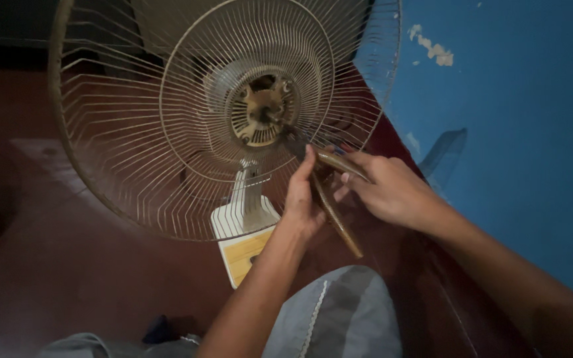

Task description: The person works on a table fan, repeatedly using pliers to grip and adjust the central hub area behind the front grille. The hands manipulate the hub and surrounding components while the fan remains stationary on the floor.

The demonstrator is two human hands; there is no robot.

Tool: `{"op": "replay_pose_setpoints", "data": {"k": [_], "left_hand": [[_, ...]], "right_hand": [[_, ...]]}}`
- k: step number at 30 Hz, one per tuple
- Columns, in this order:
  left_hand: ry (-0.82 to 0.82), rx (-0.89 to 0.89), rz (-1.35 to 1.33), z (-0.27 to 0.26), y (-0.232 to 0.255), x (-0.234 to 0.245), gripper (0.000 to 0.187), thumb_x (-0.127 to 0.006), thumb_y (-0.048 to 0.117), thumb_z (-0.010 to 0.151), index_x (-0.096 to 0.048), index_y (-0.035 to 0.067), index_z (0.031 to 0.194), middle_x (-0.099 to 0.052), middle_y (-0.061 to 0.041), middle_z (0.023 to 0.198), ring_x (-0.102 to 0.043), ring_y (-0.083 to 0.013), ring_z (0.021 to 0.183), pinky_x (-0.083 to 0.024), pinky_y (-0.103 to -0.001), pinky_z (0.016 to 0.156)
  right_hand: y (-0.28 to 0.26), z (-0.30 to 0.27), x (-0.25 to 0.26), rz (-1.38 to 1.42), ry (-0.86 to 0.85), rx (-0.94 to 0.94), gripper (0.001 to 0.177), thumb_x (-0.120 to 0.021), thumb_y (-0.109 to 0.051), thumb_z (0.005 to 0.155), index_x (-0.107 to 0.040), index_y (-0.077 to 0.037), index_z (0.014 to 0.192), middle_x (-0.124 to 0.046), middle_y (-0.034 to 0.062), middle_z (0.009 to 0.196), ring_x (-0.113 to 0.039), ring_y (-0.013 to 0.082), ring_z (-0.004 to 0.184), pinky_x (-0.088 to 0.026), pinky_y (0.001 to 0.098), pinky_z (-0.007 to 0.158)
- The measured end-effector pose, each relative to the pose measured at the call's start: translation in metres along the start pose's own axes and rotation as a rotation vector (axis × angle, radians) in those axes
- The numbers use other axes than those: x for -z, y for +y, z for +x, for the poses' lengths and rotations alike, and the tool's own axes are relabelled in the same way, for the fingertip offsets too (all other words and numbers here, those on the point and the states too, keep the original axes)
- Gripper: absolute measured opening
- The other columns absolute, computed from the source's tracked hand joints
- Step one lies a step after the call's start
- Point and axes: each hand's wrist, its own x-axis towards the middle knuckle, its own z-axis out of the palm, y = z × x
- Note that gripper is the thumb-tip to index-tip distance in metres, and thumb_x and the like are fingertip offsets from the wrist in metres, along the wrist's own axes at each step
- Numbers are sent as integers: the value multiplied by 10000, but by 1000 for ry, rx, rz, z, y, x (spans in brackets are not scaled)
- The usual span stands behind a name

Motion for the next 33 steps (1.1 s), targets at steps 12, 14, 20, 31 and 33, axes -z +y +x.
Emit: {"op": "replay_pose_setpoints", "data": {"k": [12,14,20,31,33], "left_hand": [[-214,-39,-154,19,-6,11,491,-534,500,1041,-589,92,1307,-686,-99,1206,-671,-227,1107,-612,-395,854],[-203,-59,-134,21,-6,12,499,-536,502,1027,-589,83,1292,-694,-105,1181,-682,-230,1086,-626,-388,832],[-209,-83,-133,21,-7,12,419,-560,474,1056,-611,64,1122,-709,-101,1106,-689,-222,1041,-594,-401,866],[-74,-178,-223,23,-19,-11,293,-581,370,1035,-588,78,1023,-667,-75,958,-677,-226,946,-593,-386,897],[-41,-174,-201,23,-19,-10,282,-582,358,1031,-592,77,1028,-671,-73,955,-678,-226,933,-589,-378,863]], "right_hand": [[16,-1,-3,80,23,68,430,-536,-253,971,-569,-131,1383,-786,69,1040,-773,207,982,-575,374,874],[10,-2,-1,48,-12,-14,424,-516,-248,970,-563,-162,1383,-789,56,1024,-776,210,959,-576,384,850],[-19,-13,6,-234,-63,-144,443,-512,-351,1031,-537,-209,1449,-793,115,1051,-778,280,881,-581,394,848],[-27,-37,-40,-1176,104,24,1040,-729,-368,692,-236,-204,1592,-400,304,1405,-556,408,983,-532,505,671],[-35,-33,-37,-1137,16,-34,1015,-716,-340,741,-199,-259,1611,-402,301,1365,-559,411,944,-548,501,648]]}}
